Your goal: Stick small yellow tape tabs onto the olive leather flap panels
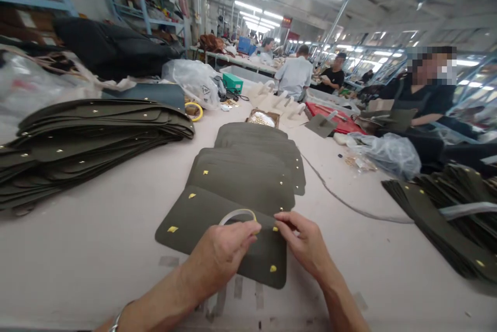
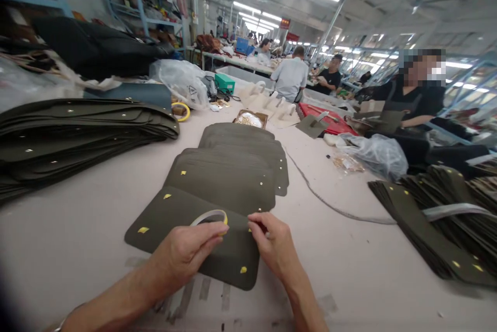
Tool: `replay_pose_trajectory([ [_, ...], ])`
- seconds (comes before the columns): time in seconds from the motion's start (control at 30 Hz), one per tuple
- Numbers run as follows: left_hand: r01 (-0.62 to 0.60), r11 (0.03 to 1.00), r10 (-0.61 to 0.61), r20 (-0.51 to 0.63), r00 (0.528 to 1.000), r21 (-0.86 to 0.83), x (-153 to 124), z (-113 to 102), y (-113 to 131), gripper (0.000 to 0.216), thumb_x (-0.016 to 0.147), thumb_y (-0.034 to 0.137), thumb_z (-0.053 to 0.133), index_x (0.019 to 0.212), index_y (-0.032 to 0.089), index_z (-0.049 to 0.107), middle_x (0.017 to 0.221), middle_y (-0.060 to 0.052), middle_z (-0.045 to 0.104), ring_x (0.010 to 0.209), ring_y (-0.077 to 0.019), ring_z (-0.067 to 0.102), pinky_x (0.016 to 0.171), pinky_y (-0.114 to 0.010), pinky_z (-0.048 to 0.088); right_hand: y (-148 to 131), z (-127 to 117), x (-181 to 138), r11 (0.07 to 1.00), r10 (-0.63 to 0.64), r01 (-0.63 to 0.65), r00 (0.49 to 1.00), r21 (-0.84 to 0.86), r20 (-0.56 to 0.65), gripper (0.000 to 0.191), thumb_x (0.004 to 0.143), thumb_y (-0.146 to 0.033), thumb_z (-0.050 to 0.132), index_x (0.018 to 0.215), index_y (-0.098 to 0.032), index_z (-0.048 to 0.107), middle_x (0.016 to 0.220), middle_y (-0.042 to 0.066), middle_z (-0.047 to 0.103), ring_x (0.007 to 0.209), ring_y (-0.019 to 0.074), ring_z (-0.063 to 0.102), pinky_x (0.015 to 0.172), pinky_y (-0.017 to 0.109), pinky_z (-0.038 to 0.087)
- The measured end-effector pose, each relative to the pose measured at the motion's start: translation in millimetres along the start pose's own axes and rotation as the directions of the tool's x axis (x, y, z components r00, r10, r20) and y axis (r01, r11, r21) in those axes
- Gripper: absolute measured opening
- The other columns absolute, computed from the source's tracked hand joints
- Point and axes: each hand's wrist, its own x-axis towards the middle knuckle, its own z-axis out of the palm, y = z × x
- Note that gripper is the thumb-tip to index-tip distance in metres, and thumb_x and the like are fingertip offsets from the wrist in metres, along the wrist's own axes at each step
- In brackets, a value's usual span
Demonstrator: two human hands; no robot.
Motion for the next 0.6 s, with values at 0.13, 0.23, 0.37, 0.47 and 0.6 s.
replay_pose_trajectory([
  [0.13, -0.036, 0.998, 0.034, 0.021, 0.999, 0.06, 12, 0, 4, 0.032, 0.096, 0.02, 0.042, 0.128, 0.017, 0.046, 0.106, -0.005, 0.07, 0.09, -0.0148, 0.069, 0.075, -0.024, 0.057, -20, 3, -4, 0.973, -0.194, 0.202, 0.978, 0.11, -0.076, 0.019, 0.088, -0.018, 0.053, 0.103, -0.019, 0.064, 0.094, 0.006, 0.069, 0.083, 0.0157, 0.064, 0.074, 0.027, 0.052],
  [0.23, -0.036, 0.992, 0.027, 0.074, 0.997, 0.123, 14, 4, 5, 0.041, 0.097, 0.02, 0.038, 0.138, 0.013, 0.033, 0.105, -0.008, 0.07, 0.085, -0.0168, 0.07, 0.071, -0.027, 0.059, -27, 5, -5, 0.948, -0.297, 0.304, 0.952, 0.093, -0.077, 0.02, 0.088, -0.014, 0.052, 0.105, -0.019, 0.061, 0.096, 0.007, 0.068, 0.085, 0.0163, 0.063, 0.076, 0.029, 0.052],
  [0.37, -0.05, 0.986, 0.034, 0.103, 0.994, 0.159, 13, 13, 4, 0.041, 0.098, 0.02, 0.037, 0.137, 0.012, 0.03, 0.099, -0.008, 0.071, 0.081, -0.0172, 0.07, 0.067, -0.028, 0.058, -24, 8, -4, 0.93, -0.364, 0.365, 0.93, 0.035, -0.046, 0.019, 0.088, -0.011, 0.049, 0.098, -0.02, 0.062, 0.089, 0.006, 0.067, 0.084, 0.0159, 0.063, 0.075, 0.028, 0.052],
  [0.47, -0.04, 0.99, 0.022, 0.129, 0.991, 0.138, 14, 17, 5, 0.039, 0.097, 0.019, 0.037, 0.135, 0.013, 0.031, 0.1, -0.007, 0.07, 0.083, -0.0169, 0.069, 0.069, -0.028, 0.057, -20, 11, -5, 0.915, -0.403, 0.402, 0.913, -0.032, -0.063, 0.019, 0.086, -0.009, 0.047, 0.089, -0.02, 0.061, 0.078, 0.004, 0.066, 0.074, 0.0143, 0.062, 0.068, 0.026, 0.05],
  [0.6, 0.042, 0.994, -0.066, 0.233, 0.97, 0.105, 19, 17, 6, 0.019, 0.095, 0.015, 0.038, 0.112, 0.018, 0.047, 0.088, -0.001, 0.067, 0.078, -0.0158, 0.068, 0.065, -0.026, 0.054, -16, 17, -9, 0.904, -0.421, 0.4, 0.892, -0.148, -0.161, 0.019, 0.083, -0.007, 0.047, 0.081, -0.02, 0.06, 0.069, 0.002, 0.064, 0.065, 0.0134, 0.06, 0.062, 0.025, 0.049],
])
